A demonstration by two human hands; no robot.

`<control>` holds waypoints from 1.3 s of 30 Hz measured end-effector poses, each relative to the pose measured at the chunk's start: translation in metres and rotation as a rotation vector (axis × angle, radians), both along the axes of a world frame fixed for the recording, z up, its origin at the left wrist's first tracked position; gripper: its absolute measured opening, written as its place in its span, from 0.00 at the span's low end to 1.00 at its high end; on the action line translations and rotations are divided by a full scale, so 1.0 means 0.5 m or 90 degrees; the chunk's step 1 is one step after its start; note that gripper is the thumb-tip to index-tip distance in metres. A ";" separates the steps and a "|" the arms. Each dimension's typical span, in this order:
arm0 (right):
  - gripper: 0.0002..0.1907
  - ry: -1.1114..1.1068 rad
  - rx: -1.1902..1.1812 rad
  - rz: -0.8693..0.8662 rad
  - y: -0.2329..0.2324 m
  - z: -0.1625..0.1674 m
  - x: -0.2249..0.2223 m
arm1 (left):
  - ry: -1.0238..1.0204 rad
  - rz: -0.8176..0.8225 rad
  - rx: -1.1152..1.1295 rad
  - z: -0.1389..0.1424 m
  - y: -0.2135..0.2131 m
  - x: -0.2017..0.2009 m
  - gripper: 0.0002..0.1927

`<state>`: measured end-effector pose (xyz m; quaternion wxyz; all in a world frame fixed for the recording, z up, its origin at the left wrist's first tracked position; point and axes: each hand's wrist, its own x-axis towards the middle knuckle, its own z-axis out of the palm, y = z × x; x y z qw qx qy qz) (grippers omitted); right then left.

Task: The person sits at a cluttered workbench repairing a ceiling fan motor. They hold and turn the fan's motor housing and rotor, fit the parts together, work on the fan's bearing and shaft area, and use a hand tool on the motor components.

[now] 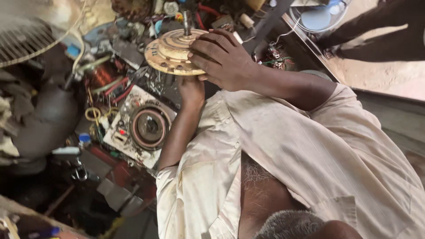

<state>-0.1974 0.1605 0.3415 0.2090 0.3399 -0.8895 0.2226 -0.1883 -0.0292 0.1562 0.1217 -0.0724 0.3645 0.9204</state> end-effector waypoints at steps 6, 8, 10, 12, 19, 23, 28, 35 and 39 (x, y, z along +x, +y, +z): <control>0.25 0.008 0.092 -0.101 0.070 0.092 0.030 | 0.613 -0.175 -1.007 0.050 0.139 -0.011 0.24; 0.26 0.003 0.149 -0.131 0.067 0.109 0.041 | 0.667 -0.249 -1.041 0.075 0.179 -0.005 0.28; 0.25 0.018 0.188 -0.134 0.071 0.103 0.051 | 0.695 -0.238 -1.043 0.091 0.202 -0.002 0.27; 0.25 0.060 0.204 -0.108 0.094 0.073 0.062 | 0.699 -0.224 -1.039 0.094 0.202 -0.005 0.25; 0.33 -0.473 -0.541 -0.476 0.235 -0.075 0.116 | 0.669 -0.163 -1.093 0.080 0.181 -0.046 0.22; 0.37 -0.116 -0.253 -0.208 0.245 -0.059 0.139 | 0.733 0.136 -0.956 0.114 0.228 -0.053 0.12; 0.31 0.022 -0.167 -0.127 0.193 -0.047 0.101 | 0.180 -0.220 -0.070 0.147 0.239 -0.029 0.15; 0.18 -0.092 -0.324 -0.199 0.164 -0.110 0.089 | 0.343 -0.456 -0.406 0.224 0.100 -0.094 0.19; 0.14 -0.132 -0.346 -0.227 0.196 -0.135 0.091 | 0.272 -0.543 -0.632 0.252 -0.059 -0.197 0.23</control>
